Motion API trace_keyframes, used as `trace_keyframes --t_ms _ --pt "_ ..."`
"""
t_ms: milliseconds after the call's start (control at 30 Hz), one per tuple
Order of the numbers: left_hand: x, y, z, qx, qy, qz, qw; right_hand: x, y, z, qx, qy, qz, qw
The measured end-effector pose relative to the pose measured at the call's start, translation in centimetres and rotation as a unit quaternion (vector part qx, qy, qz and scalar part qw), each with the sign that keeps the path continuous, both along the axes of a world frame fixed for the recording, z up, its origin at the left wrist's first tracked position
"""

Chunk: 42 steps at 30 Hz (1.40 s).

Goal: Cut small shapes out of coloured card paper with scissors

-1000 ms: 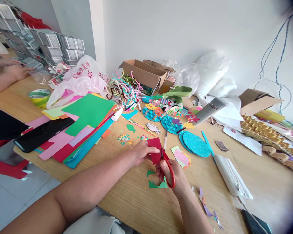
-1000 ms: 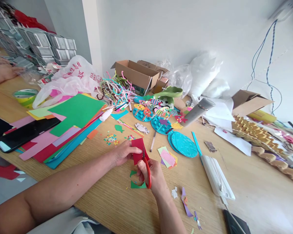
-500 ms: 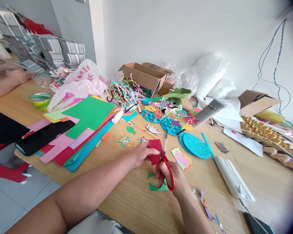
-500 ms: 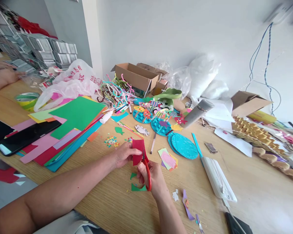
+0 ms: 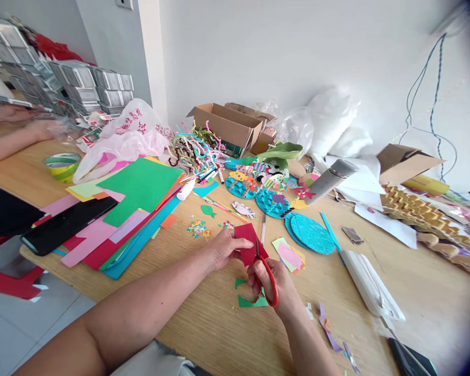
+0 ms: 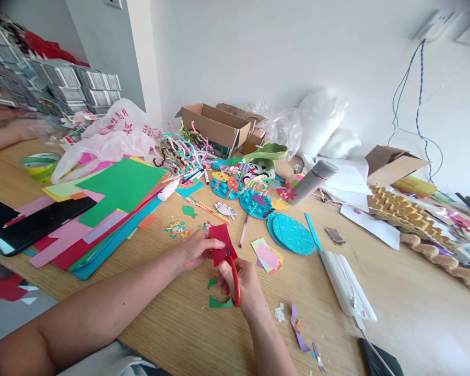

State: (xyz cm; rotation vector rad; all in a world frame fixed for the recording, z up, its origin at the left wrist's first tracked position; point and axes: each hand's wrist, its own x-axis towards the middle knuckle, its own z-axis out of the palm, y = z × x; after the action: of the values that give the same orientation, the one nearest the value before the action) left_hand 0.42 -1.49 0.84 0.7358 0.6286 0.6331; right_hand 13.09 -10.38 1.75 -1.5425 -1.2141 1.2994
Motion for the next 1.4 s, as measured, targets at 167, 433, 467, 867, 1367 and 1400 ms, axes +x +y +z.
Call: trace_keyframes --t_ms 167,433,467,867,1367,1400 --pt "-0.1 0.0 0.1 0.002 -0.003 -0.003 1.0 0.0 -0.1 0.2 0.002 0.008 0.006 1.0" --pt "-0.2 0.3 -0.4 0.032 -0.014 -0.031 0.999 0.3 -0.1 0.7 0.021 0.042 0.052 0.998" --pt "-0.2 0.3 -0.4 0.033 -0.012 -0.035 0.999 0.3 -0.1 0.8 0.026 0.045 0.058 0.997" --pt "-0.5 0.4 -0.1 0.034 0.004 -0.055 0.998 0.3 -0.2 1.2 0.013 0.017 0.061 0.998" --pt "-0.7 0.6 -0.1 0.046 -0.007 -0.076 0.996 0.2 -0.4 1.6 0.013 0.021 0.068 0.997" --pt "-0.7 0.6 -0.1 0.046 -0.006 -0.077 0.996 0.2 -0.3 1.6 0.011 0.019 0.066 0.998"
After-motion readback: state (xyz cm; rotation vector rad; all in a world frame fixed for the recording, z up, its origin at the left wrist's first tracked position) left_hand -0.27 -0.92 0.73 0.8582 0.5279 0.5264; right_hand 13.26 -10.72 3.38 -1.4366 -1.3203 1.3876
